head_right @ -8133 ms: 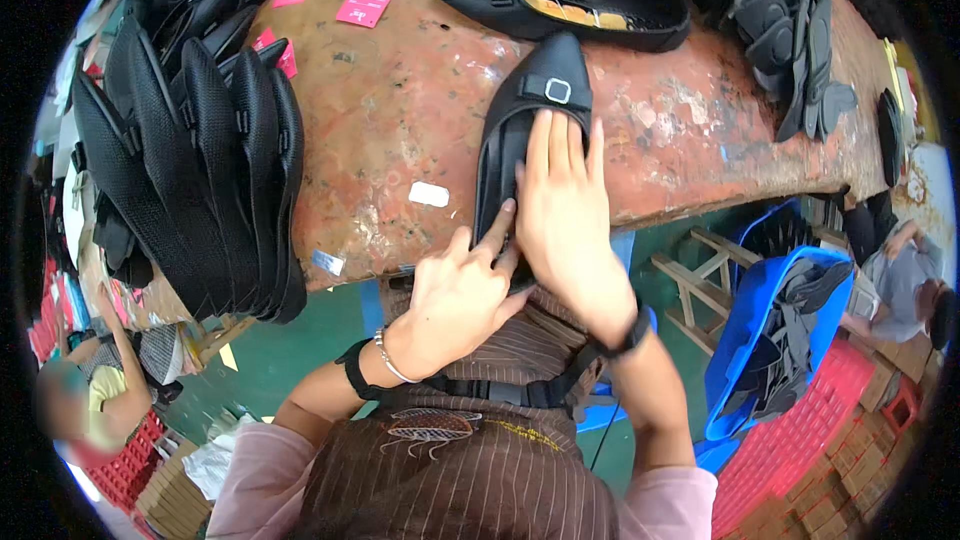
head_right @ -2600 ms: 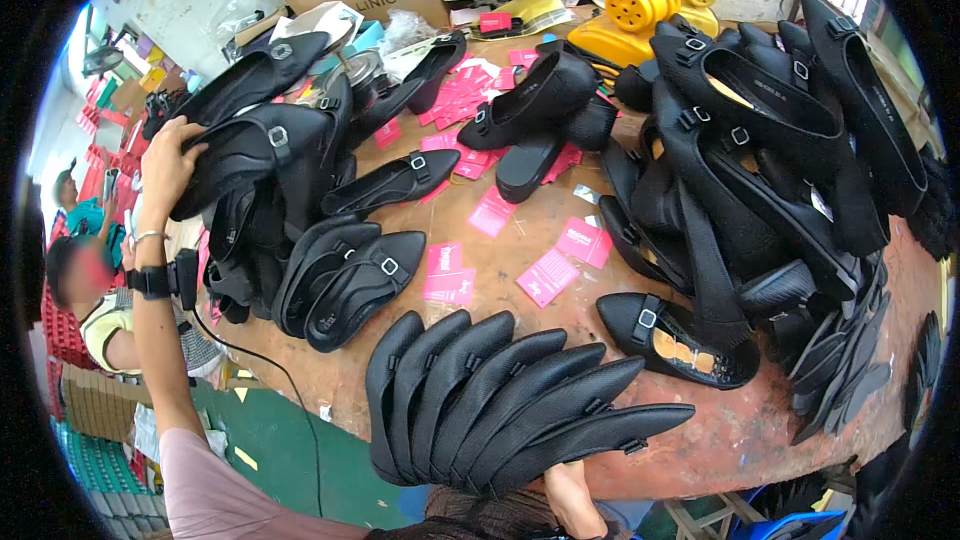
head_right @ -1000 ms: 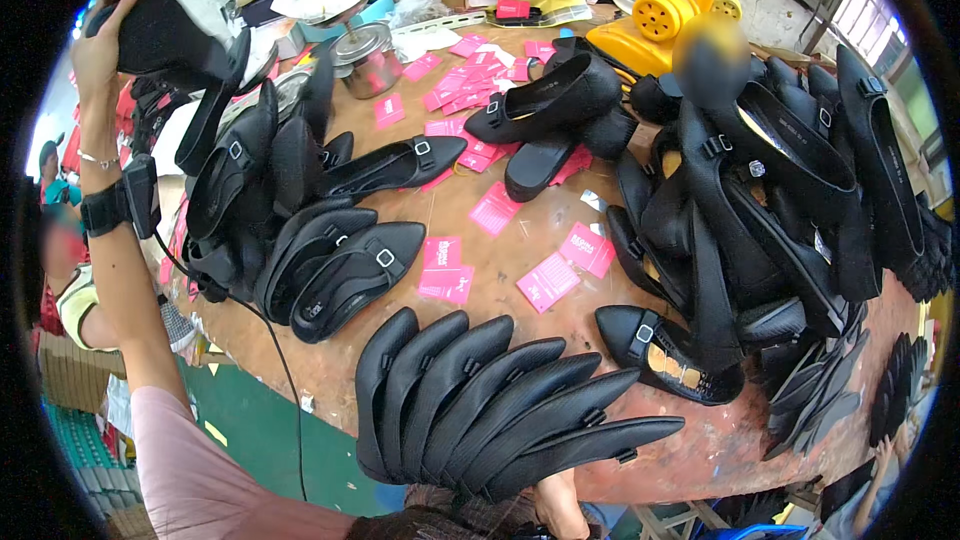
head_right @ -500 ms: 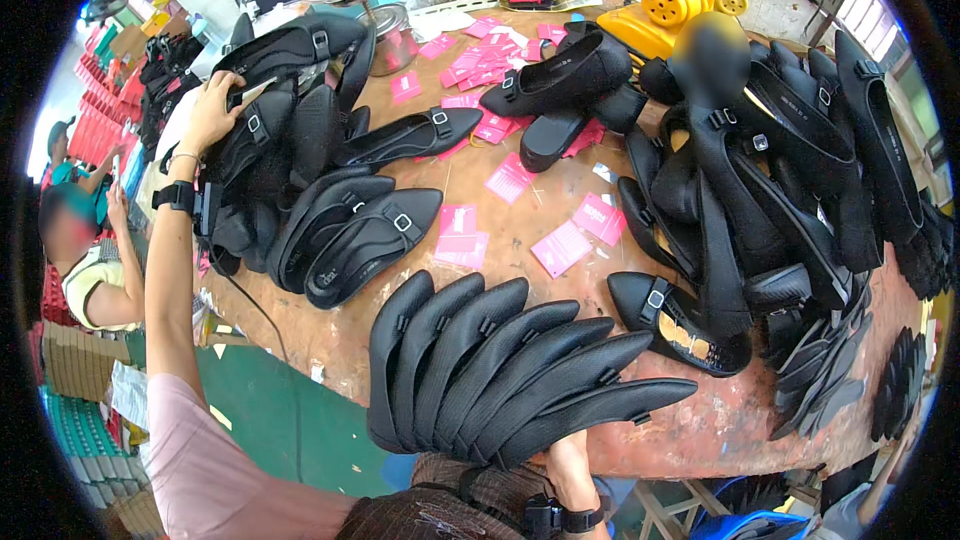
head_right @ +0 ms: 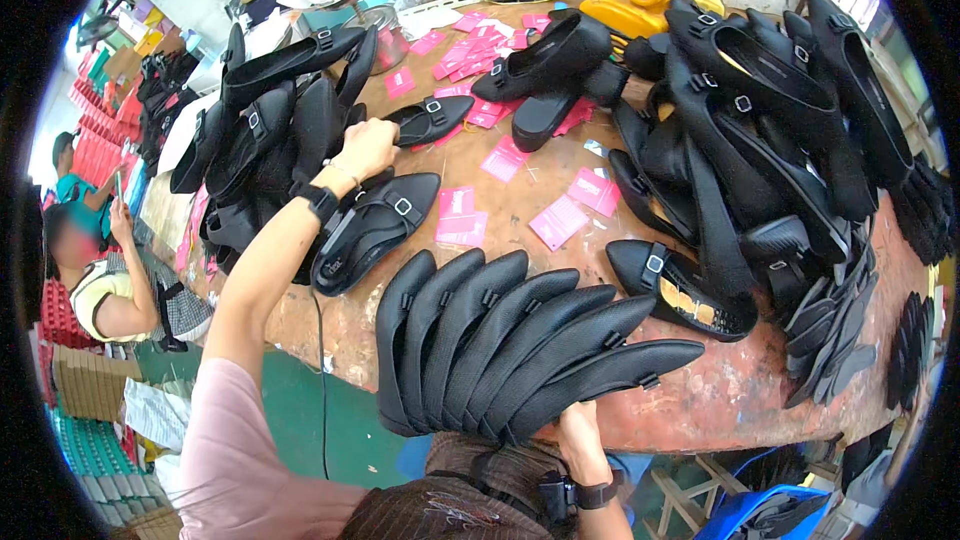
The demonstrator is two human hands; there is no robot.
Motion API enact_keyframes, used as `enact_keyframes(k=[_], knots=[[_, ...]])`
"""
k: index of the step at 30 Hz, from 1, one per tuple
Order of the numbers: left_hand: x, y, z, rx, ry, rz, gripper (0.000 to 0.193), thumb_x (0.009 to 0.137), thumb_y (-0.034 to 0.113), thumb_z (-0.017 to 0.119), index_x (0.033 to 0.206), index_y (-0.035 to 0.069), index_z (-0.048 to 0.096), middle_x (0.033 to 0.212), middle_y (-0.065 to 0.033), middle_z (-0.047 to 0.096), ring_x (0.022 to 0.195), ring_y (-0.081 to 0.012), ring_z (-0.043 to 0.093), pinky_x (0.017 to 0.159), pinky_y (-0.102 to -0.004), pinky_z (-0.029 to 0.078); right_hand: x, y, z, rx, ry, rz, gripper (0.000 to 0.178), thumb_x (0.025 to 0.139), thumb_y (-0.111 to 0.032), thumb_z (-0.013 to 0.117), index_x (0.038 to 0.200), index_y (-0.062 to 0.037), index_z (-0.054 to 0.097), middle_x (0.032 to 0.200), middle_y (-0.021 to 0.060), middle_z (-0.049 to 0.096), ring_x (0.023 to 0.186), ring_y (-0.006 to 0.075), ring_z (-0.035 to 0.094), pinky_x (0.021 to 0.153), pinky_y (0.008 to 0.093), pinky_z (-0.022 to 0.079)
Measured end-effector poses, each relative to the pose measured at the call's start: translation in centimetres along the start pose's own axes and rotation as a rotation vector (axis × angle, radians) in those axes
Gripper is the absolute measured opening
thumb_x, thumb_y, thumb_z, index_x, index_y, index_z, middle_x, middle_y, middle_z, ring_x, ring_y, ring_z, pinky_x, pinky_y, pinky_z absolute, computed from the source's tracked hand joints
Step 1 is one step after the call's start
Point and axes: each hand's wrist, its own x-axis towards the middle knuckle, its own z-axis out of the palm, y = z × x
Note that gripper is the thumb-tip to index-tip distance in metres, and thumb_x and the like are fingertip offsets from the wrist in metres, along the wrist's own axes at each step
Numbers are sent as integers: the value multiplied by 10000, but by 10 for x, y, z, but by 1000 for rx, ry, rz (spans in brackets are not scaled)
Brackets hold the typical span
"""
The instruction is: Manually inserting and pressing insoles into shoes at a shoe manufacturing facility.
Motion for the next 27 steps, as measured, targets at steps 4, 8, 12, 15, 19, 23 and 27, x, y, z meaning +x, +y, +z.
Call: enact_keyframes(k=[4, 8, 12, 15, 19, 23, 27], knots=[[11, 8, -14, -149, 283, 22, 92, 814, 113, 654, 881, 72, 703, 894, -160, 683, 857, -358, 673, 761, -461, 525, 6, 11, -7, 11, -16, -41, 588, 953, -197, 642, 1417, 58, 385, 1367, 108, 522, 1199, 225, 514, 996, 340, 442], [-2, 33, -99, -491, 825, 247, 107, 867, 29, 630, 971, 8, 645, 914, -166, 642, 850, -330, 644, 787, -367, 509, 24, 27, -22, -82, -4, -105, 531, 985, -247, 599, 1401, 30, 420, 1337, 150, 552, 1142, 271, 583, 903, 394, 534], [-22, 35, -202, -328, 1239, 241, 118, 931, 114, 637, 1005, 33, 681, 931, -127, 698, 828, -235, 666, 760, -325, 503, 13, 11, -18, 65, 2, 19, 537, 953, -167, 642, 1380, 82, 430, 1349, 119, 546, 1185, 235, 536, 993, 344, 456], [-32, -10, -258, -62, 1419, 167, 174, 936, 163, 632, 1058, 64, 706, 960, -123, 715, 828, -245, 680, 761, -333, 509, 12, 17, -23, 109, 39, 10, 487, 956, -137, 631, 1357, 80, 459, 1326, 115, 564, 1160, 224, 550, 977, 341, 464], [-58, -135, -262, 262, 1151, 99, 160, 933, 134, 580, 1026, 49, 678, 917, -173, 676, 845, -350, 653, 747, -393, 504, 11, 16, -18, 43, -34, -21, 472, 958, -120, 621, 1359, 71, 462, 1330, 109, 562, 1164, 220, 548, 971, 335, 465], [-74, -228, -147, 59, 524, -33, 142, 906, 112, 573, 1011, 53, 649, 902, -182, 646, 868, -391, 622, 768, -443, 496, 14, 27, -25, -71, -29, -93, 562, 953, -260, 646, 1383, 31, 431, 1311, 151, 567, 1132, 287, 599, 873, 413, 560], [-118, -189, -126, 34, 583, -223, 182, 909, 116, 586, 1072, 55, 638, 1001, -184, 632, 957, -385, 610, 840, -425, 487, 10, 24, -21, 17, -12, -57, 457, 970, -141, 603, 1365, 43, 469, 1320, 98, 570, 1158, 219, 556, 952, 325, 473]])
